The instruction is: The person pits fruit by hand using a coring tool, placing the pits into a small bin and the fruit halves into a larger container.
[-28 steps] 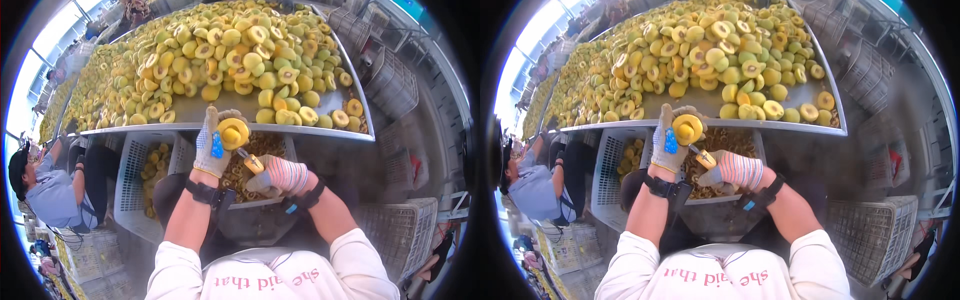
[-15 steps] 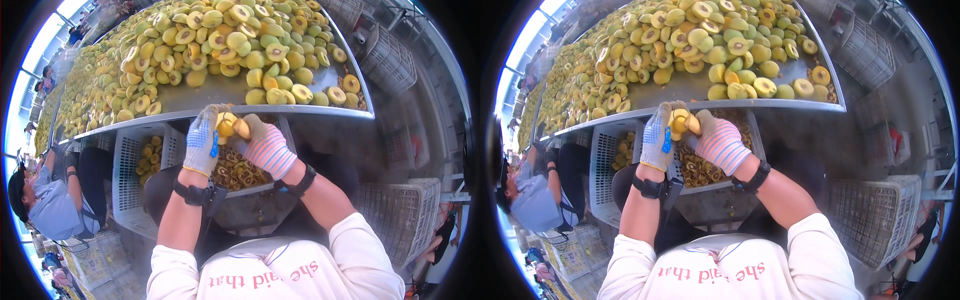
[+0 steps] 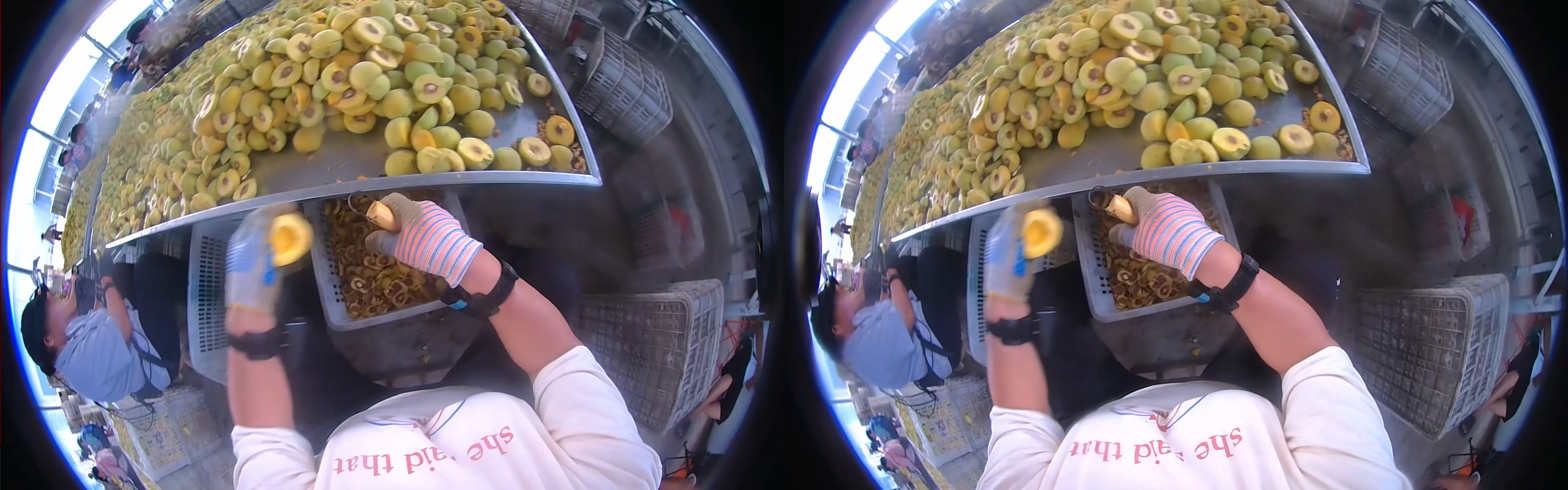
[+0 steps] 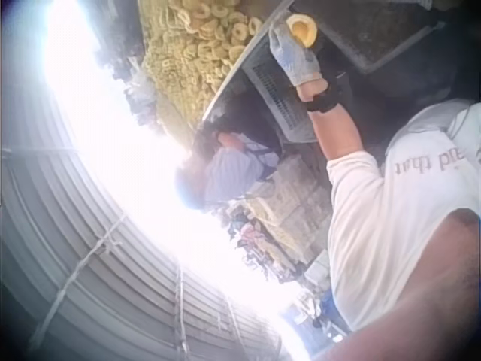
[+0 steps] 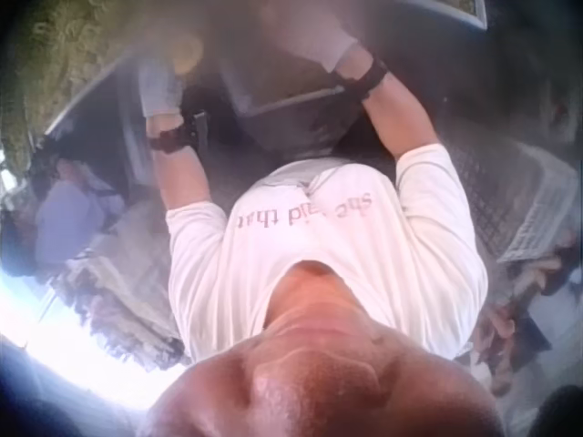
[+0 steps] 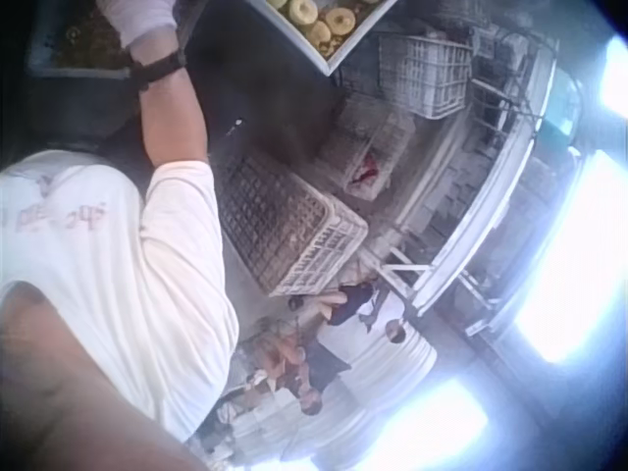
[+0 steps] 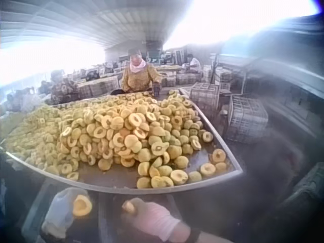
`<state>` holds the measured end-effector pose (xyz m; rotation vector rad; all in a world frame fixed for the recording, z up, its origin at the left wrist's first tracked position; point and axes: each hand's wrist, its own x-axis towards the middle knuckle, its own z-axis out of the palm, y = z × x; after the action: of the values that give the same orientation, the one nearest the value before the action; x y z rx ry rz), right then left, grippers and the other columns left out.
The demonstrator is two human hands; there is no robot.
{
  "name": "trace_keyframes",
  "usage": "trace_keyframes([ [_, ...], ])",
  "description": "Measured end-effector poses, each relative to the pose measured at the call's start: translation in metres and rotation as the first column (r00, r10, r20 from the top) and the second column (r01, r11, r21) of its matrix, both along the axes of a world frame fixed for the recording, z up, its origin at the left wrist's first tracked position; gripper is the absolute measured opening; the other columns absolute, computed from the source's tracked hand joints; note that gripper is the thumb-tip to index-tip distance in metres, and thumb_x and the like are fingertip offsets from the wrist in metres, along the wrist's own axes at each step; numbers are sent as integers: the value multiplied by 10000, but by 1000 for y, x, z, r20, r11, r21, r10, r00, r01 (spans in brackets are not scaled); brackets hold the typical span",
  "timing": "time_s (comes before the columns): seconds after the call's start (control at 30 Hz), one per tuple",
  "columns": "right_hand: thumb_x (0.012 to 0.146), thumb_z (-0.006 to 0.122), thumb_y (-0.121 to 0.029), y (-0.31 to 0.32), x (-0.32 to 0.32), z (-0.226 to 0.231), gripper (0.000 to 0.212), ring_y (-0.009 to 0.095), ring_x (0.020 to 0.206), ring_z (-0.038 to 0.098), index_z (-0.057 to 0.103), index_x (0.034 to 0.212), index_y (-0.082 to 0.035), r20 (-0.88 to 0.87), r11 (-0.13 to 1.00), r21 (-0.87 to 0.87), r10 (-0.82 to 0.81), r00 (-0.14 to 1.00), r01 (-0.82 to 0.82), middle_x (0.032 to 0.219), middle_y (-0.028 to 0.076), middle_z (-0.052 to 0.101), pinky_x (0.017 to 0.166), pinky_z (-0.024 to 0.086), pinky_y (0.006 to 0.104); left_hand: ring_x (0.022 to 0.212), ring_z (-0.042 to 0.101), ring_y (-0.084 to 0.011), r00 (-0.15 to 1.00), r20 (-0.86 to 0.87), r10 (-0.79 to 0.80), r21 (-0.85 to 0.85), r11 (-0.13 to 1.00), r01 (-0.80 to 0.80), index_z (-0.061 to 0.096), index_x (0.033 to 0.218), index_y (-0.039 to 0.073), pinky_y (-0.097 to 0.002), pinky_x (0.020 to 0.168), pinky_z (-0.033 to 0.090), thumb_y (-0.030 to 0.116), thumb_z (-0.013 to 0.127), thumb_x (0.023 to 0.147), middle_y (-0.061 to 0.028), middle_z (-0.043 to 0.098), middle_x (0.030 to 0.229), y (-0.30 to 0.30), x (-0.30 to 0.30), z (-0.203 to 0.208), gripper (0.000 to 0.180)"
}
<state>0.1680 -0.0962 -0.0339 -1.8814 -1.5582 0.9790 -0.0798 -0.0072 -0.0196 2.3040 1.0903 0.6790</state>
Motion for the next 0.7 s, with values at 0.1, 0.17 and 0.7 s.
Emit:
trace_keyframes([
  [0.1,841,739,-353,-8,3,6,486,334,725,684,569,1196,-66,89,1000,9,14,996,-15,814,185,682,688,526,410,1112,610,-333,647,-490,584,357,812,-462,612,1241,49,-403,966,472,232,628,899,-207,641,1153,48,-79,2,389],
  [0.17,834,747,-331,-14,4,10,491,323,721,688,564,1199,-59,-31,995,67,-72,997,74,811,187,681,674,527,393,1112,607,-329,770,-399,497,385,853,-352,604,1257,41,-393,977,460,322,616,912,-209,643,1165,67,-57,-6,446],
  [0.7,809,786,-205,-15,24,-3,447,164,816,586,594,1173,-29,-426,927,62,-311,850,370,937,84,661,774,496,323,913,656,-249,734,546,403,-787,548,284,611,1206,31,-361,680,543,266,636,896,-117,663,1074,115,170,-70,389],
])
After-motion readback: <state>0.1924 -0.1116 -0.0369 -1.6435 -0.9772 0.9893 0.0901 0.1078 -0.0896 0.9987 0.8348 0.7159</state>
